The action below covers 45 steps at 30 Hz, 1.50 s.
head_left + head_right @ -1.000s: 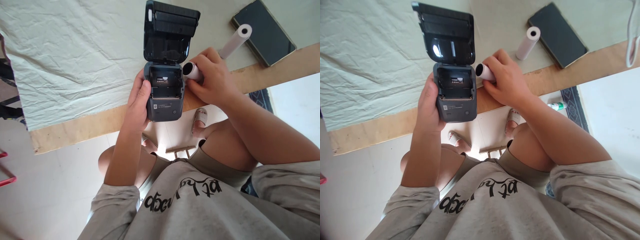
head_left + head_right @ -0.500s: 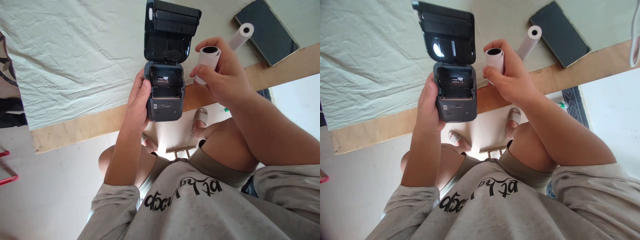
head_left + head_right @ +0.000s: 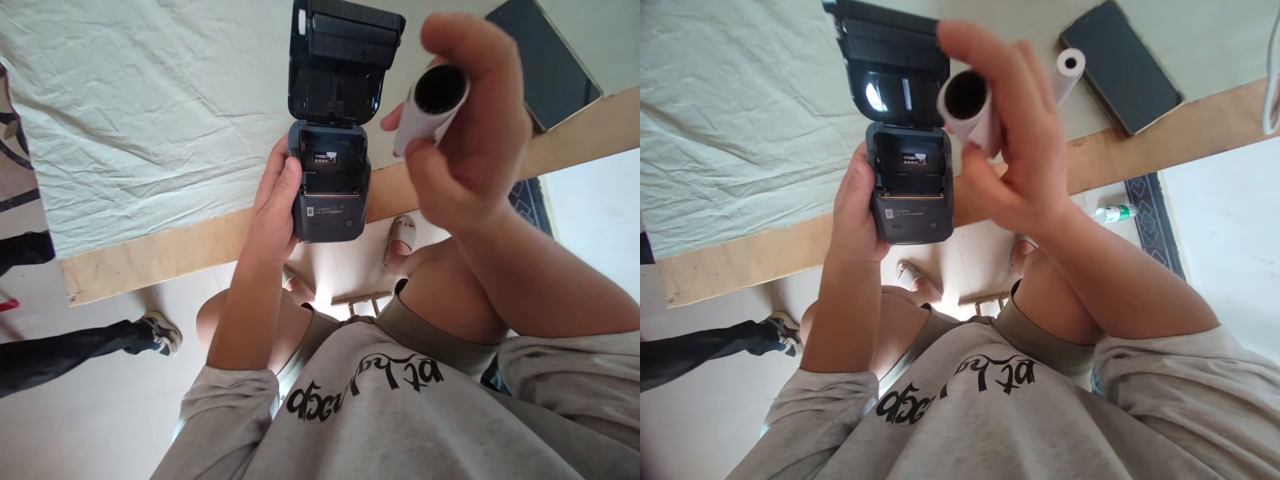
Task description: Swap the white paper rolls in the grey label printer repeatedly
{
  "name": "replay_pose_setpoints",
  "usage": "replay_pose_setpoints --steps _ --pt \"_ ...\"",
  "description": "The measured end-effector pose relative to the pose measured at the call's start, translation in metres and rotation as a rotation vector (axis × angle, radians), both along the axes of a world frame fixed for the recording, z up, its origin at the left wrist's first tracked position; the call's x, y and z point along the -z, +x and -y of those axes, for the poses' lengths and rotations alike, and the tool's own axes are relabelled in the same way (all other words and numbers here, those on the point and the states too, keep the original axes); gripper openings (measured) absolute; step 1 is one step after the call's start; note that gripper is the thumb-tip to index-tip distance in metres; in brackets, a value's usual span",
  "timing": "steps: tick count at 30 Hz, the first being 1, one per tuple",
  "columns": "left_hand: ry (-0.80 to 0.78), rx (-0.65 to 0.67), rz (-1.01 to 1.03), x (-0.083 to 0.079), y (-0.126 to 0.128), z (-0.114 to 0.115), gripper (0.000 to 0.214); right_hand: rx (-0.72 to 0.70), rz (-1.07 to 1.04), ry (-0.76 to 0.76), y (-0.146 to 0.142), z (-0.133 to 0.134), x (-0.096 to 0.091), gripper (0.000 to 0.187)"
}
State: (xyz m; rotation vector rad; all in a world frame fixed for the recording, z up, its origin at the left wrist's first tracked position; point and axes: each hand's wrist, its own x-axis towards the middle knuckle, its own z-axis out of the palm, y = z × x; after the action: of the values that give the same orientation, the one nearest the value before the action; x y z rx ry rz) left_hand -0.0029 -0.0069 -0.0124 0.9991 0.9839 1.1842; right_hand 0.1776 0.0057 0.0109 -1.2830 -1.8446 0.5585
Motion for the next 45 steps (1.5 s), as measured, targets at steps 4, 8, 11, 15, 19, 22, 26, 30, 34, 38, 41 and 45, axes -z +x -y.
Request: replay_pose_setpoints --steps 4,8,11,15,19,22,26,30,34,38,41,45 --pt "0.038 -0.013 0.022 0.002 0.000 0.000 0.027 -0.184 0.087 0.149 -0.013 0.002 0.000 0.037" --pt "0.060 0.014 0.045 0.005 -0.002 -0.001 0.032 -0.119 0.249 0.112 -0.022 -0.006 0.005 0.022" --pt "0.076 0.043 0.074 0.009 -0.005 -0.003 0.032 -0.122 0.262 0.160 -0.024 -0.009 0.009 0.020" --pt "0.122 0.072 0.116 0.015 -0.008 -0.006 0.032 -0.119 0.235 0.228 -0.026 -0.009 0.009 0.004" --pt "0.142 0.071 0.139 0.018 -0.009 -0.006 0.037 -0.144 0.261 0.326 -0.025 -0.004 0.008 0.005" --pt "0.143 0.103 0.126 0.017 -0.011 -0.005 0.045 -0.251 0.320 0.388 -0.024 0.000 0.010 0.003" --pt "0.137 0.143 0.057 0.018 -0.014 -0.006 0.053 -0.365 0.313 0.371 -0.021 0.000 0.014 0.013" --pt "0.149 0.155 0.026 0.022 -0.018 -0.008 0.061 -0.307 0.103 0.378 -0.014 -0.005 0.013 0.017" --pt "0.169 0.177 0.023 0.024 -0.018 -0.009 0.071 0.017 -0.098 0.322 -0.009 -0.008 0.008 0.023" --pt "0.171 0.172 -0.015 0.026 -0.018 -0.009 0.073 -0.073 -0.225 0.096 -0.007 -0.007 0.004 0.043" --pt "0.187 0.138 -0.051 0.028 -0.019 -0.009 0.069 -0.148 -0.374 0.067 -0.006 -0.009 0.006 0.037" --pt "0.182 0.146 -0.052 0.028 -0.019 -0.007 0.065 -0.176 -0.298 -0.058 -0.007 -0.013 0.014 0.026"
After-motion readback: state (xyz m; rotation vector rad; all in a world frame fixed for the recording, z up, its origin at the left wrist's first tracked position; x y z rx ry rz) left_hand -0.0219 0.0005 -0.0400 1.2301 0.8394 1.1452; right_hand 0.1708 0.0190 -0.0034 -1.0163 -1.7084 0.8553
